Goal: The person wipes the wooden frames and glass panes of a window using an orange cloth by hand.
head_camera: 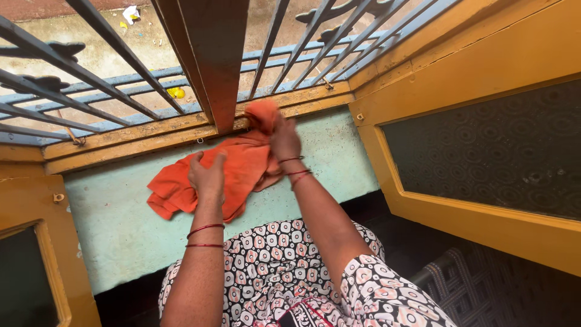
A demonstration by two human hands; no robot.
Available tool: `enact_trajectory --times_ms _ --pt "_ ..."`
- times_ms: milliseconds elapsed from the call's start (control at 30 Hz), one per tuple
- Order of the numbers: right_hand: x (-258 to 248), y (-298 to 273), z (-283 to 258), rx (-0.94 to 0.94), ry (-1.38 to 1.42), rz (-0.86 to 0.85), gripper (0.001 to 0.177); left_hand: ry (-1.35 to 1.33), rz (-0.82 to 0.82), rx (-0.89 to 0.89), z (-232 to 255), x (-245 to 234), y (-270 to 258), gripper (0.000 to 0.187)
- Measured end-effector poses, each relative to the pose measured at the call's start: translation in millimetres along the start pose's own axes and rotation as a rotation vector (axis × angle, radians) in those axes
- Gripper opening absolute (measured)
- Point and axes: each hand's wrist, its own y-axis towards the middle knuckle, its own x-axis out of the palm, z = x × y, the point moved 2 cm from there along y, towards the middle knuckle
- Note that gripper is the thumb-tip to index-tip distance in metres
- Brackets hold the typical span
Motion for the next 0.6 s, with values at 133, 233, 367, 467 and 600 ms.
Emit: enact_trajectory --times_ms 133,233,367,467,600 --pt "38 -21 -4 -0.008 -0.183 -0.202 0.064 0.379 -0.009 -0.098 -1 13 -40 0.119" --pt "57 -45 25 -0.124 -0.200 -0.339 0.027 0.611 0.016 -0.020 -20 24 -52 0.113" --pt "49 -98 55 -0.479 0.202 -0.293 0.045 0.821 0.198 0.384 -55 41 -40 0.048" --pt "34 -100 60 0.016 0.366 -0.523 0.029 0.204 -0.057 0.283 -69 35 -25 0.050" --pt "0 -85 58 0.525 1.231 -0.464 0.033 -0.955 -0.719 0.126 -63 33 -32 0.071"
